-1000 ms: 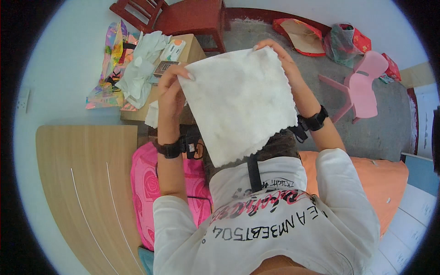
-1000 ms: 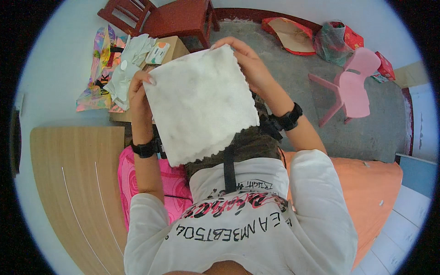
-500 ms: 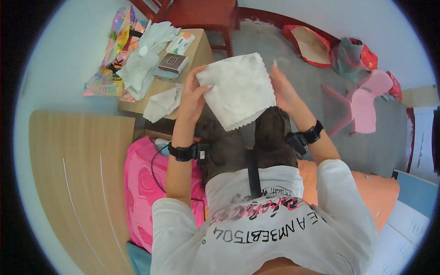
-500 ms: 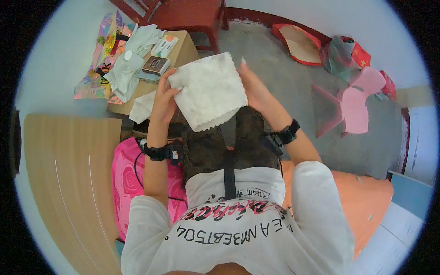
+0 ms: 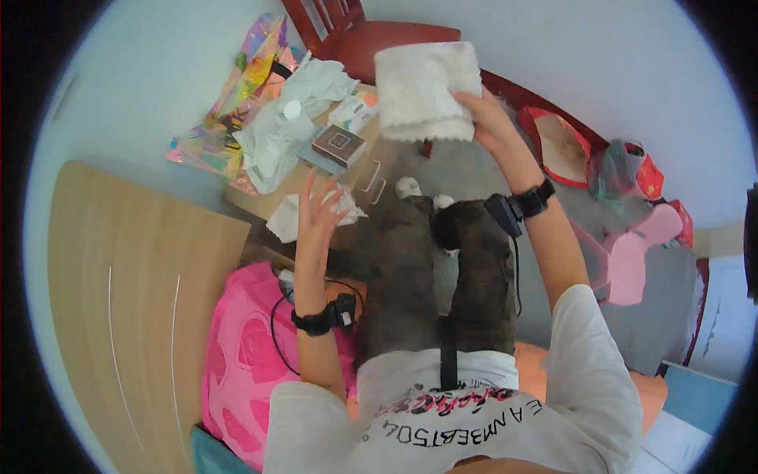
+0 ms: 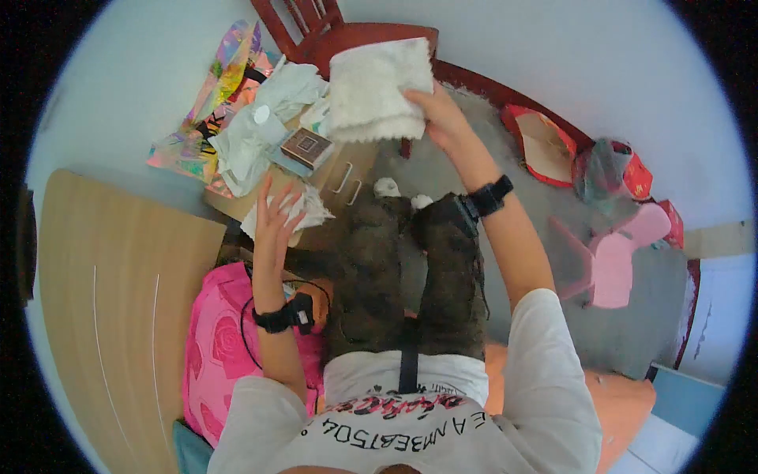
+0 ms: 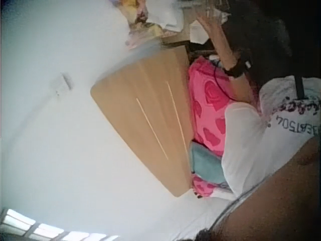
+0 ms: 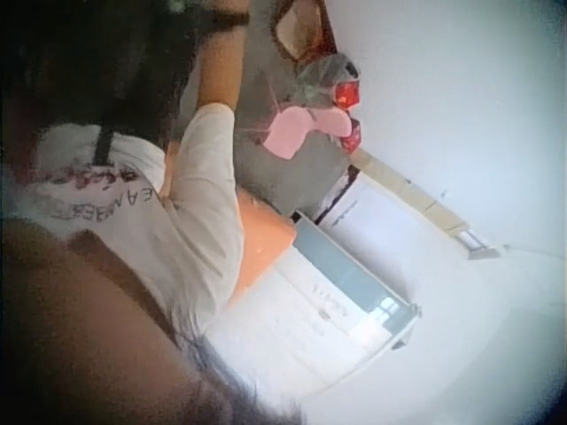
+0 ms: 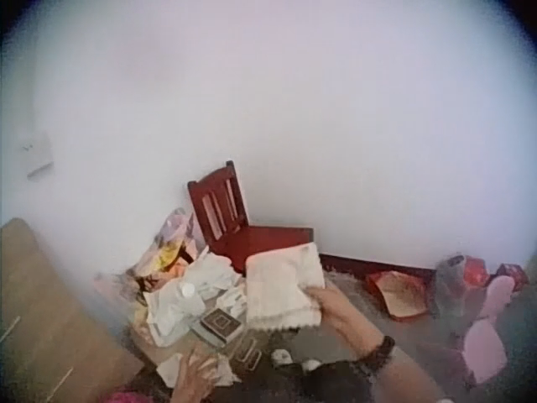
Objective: The person wipes the headboard of a bed, the doors of a wardrobe, and a small pink chair using a white cloth, then sits down and folds the cloth.
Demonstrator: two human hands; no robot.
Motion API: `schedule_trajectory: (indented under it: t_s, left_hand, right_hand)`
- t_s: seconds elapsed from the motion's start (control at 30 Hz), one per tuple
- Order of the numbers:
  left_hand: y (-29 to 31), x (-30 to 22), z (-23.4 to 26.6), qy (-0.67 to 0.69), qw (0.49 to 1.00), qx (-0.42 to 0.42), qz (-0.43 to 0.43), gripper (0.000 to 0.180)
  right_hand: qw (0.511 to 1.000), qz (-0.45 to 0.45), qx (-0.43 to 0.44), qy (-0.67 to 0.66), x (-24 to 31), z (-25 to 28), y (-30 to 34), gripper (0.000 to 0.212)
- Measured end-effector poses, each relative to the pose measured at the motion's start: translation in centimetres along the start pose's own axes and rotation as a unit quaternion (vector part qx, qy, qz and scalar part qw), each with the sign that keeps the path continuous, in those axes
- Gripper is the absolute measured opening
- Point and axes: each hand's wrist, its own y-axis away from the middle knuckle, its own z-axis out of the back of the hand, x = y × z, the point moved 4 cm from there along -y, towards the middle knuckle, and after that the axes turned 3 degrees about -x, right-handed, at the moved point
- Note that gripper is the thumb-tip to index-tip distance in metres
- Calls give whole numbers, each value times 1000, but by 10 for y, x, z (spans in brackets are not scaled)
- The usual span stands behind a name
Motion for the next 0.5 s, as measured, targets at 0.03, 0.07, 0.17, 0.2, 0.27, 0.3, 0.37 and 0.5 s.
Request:
schedule_trajectory:
  t_s: [0.03, 0.07, 0.17, 0.2, 0.27, 0.3, 0.37, 0.5]
  left_hand:
    - [0, 5, 6, 9, 1000, -1, 0, 68]
    - [-1, 8, 10, 9, 1000, -8, -5, 68]
    - [-7, 21, 18, 15, 998, -51, 29, 64]
    - [-8, 24, 24, 15, 998, -60, 34, 64]
    - [-10, 32, 34, 21, 995, -84, 43, 61]
    - [-12, 33, 37, 24, 993, -102, 58, 60]
    - [-21, 47, 47, 31, 990, -114, 72, 59]
    - [-27, 60, 69, 1, 983, -168, 79, 57]
  right_hand:
    - [1000, 17, -25, 0, 0, 10, -29, 43]
    - [998, 30, -50, -1, -3, 21, -55, 43]
    - [996, 39, -72, 35, -19, 59, -111, 59]
    - [992, 13, -111, 66, -35, 67, -118, 66]
    - [975, -86, -172, 111, -83, 83, -115, 73]
    - [944, -171, -234, 156, -107, 96, -110, 79]
    - [953, -189, -179, 158, -147, 111, -99, 82]
    - [946, -241, -78, 203, -182, 95, -77, 72]
